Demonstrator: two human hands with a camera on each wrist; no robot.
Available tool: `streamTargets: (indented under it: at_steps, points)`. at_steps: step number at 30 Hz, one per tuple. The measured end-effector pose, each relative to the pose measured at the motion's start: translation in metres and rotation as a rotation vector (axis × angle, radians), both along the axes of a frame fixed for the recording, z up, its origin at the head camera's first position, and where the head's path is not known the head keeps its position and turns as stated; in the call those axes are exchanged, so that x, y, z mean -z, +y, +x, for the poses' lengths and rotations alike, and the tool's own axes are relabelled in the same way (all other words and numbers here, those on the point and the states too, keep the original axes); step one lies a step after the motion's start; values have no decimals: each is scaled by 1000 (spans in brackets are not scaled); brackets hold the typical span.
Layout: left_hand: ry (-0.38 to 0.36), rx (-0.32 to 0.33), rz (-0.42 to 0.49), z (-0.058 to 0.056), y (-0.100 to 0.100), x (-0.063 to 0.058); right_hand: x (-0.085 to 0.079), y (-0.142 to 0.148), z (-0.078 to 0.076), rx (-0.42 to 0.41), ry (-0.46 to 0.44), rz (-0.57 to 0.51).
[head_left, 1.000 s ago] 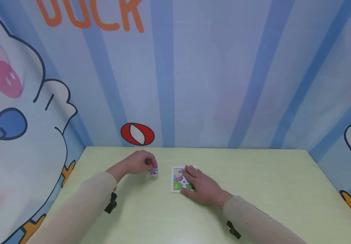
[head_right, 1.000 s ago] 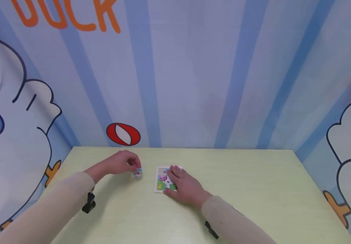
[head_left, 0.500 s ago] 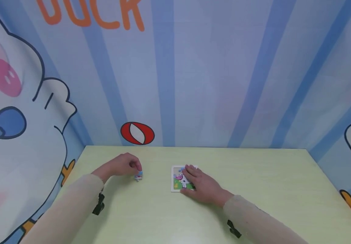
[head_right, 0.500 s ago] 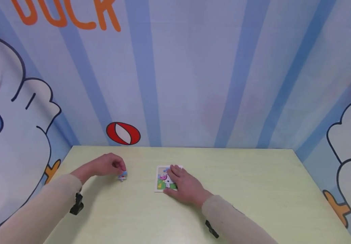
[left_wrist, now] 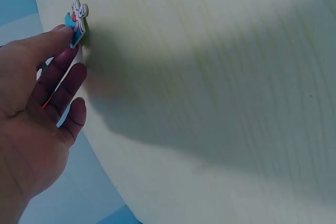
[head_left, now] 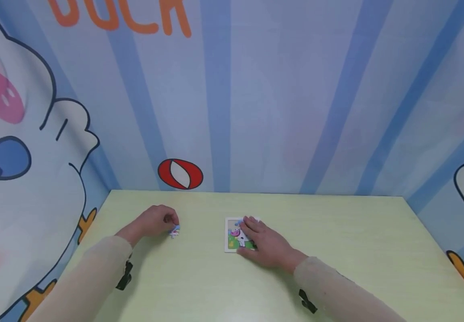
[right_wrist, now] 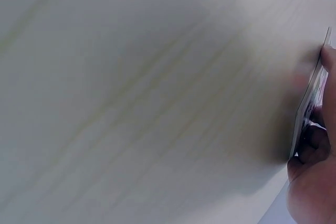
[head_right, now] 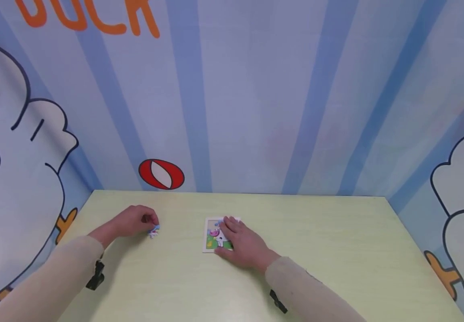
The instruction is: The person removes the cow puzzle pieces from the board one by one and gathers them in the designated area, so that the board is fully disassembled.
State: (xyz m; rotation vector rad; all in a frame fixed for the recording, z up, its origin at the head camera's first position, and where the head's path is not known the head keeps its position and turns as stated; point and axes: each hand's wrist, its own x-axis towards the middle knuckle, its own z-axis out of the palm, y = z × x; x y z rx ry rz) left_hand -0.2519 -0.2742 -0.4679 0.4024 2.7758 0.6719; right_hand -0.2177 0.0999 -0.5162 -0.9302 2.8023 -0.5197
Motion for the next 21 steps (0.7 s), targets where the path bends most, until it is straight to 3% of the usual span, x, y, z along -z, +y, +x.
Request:
streamTargets:
  at_steps: [5,13,21]
  points:
    - [50,-10,-21,0,-6,6,-1,0,0,-1,-3,-4]
    - [10,-35,-10,7,-7,5,-1,0,0,5,6,8]
    - [37,-28,-39,14,-6,4,-1,-1,1,2,1,-10]
